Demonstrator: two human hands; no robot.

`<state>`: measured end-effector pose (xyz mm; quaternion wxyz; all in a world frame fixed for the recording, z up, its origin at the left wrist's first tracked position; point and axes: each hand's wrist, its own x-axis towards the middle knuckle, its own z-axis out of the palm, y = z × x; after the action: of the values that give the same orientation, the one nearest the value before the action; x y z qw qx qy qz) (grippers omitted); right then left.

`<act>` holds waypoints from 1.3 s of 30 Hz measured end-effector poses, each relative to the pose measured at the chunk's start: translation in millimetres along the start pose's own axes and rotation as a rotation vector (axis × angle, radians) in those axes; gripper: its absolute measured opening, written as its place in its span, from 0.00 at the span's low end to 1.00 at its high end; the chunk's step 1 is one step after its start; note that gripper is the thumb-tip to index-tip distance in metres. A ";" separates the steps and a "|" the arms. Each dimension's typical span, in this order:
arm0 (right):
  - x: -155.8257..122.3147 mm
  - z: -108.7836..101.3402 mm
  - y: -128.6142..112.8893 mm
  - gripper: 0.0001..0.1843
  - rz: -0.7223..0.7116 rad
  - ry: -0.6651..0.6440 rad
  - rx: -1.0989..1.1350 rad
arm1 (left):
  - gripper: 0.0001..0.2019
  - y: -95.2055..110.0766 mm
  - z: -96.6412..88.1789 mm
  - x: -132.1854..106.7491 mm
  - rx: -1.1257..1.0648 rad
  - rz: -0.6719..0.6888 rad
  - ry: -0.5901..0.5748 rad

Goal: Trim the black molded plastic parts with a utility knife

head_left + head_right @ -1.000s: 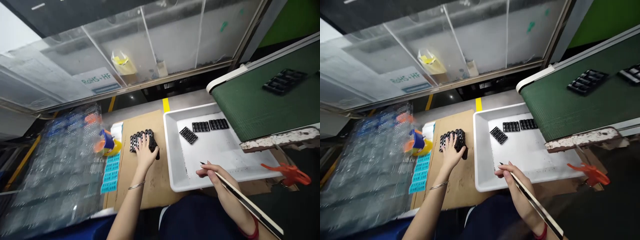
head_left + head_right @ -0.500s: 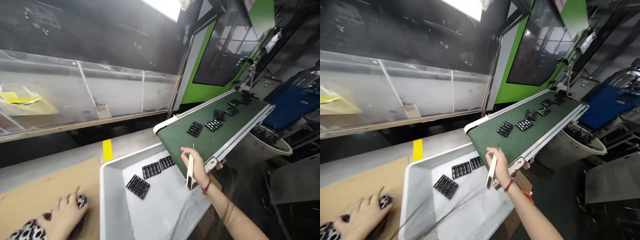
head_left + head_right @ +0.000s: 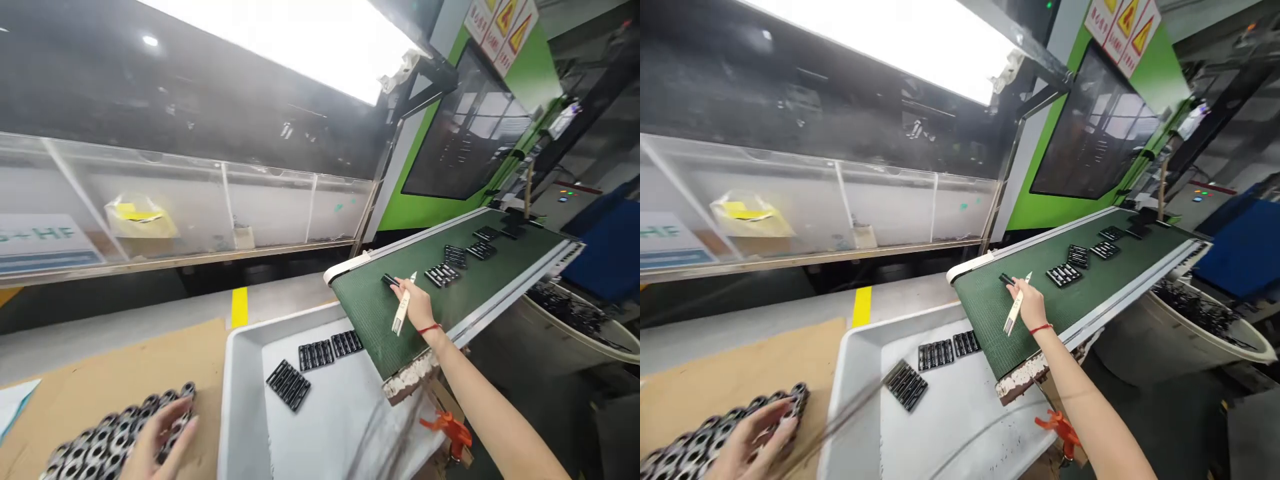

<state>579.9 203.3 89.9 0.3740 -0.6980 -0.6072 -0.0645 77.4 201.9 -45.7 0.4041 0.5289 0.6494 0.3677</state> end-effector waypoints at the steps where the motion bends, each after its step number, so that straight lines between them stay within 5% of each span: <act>1: -13.3 1.6 -18.3 0.12 -0.052 -0.022 0.045 | 0.30 13.3 7.9 -25.0 -0.172 -0.055 -0.086; 4: -67.8 5.0 -82.6 0.10 -0.264 -0.168 0.237 | 0.39 52.9 43.0 -100.6 -0.583 -0.190 -0.520; 6: -108.7 2.4 -122.0 0.08 -0.417 -0.299 0.393 | 0.42 71.1 67.0 -138.9 -0.896 -0.208 -0.689; 10: -172.0 -9.6 -168.5 0.04 -0.674 -0.521 0.763 | 0.43 76.9 84.6 -177.7 -1.246 -0.201 -0.671; 12: -189.2 -16.2 -178.8 0.09 -0.596 -0.528 0.907 | 0.41 73.0 75.8 -187.7 -1.188 -0.185 -0.623; 16: -203.5 -28.0 -192.1 0.14 -0.103 -0.462 0.959 | 0.35 80.0 47.4 -207.6 -0.724 0.015 -0.649; 22: -211.6 -34.0 -206.2 0.18 0.278 -0.663 1.205 | 0.26 110.7 33.1 -231.9 -0.090 0.223 -0.486; 28: -219.4 -38.2 -211.7 0.21 0.373 -0.725 1.283 | 0.23 112.1 33.5 -239.6 0.093 0.355 -0.440; 32: -222.9 -41.0 -211.3 0.12 0.398 -0.562 1.337 | 0.25 113.8 28.2 -245.6 0.072 0.399 -0.405; 36: -225.4 -55.2 -206.8 0.23 0.315 -0.495 1.397 | 0.27 118.2 23.6 -253.0 0.007 0.424 -0.432; 39: -230.8 -70.2 -206.8 0.12 0.338 -0.594 1.409 | 0.28 121.0 22.4 -255.7 -0.035 0.421 -0.447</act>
<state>361.4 -26.9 106.0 0.5553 -0.3671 -0.4653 0.5834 174.2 -28.0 89.5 0.4609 0.7127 0.4139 0.3291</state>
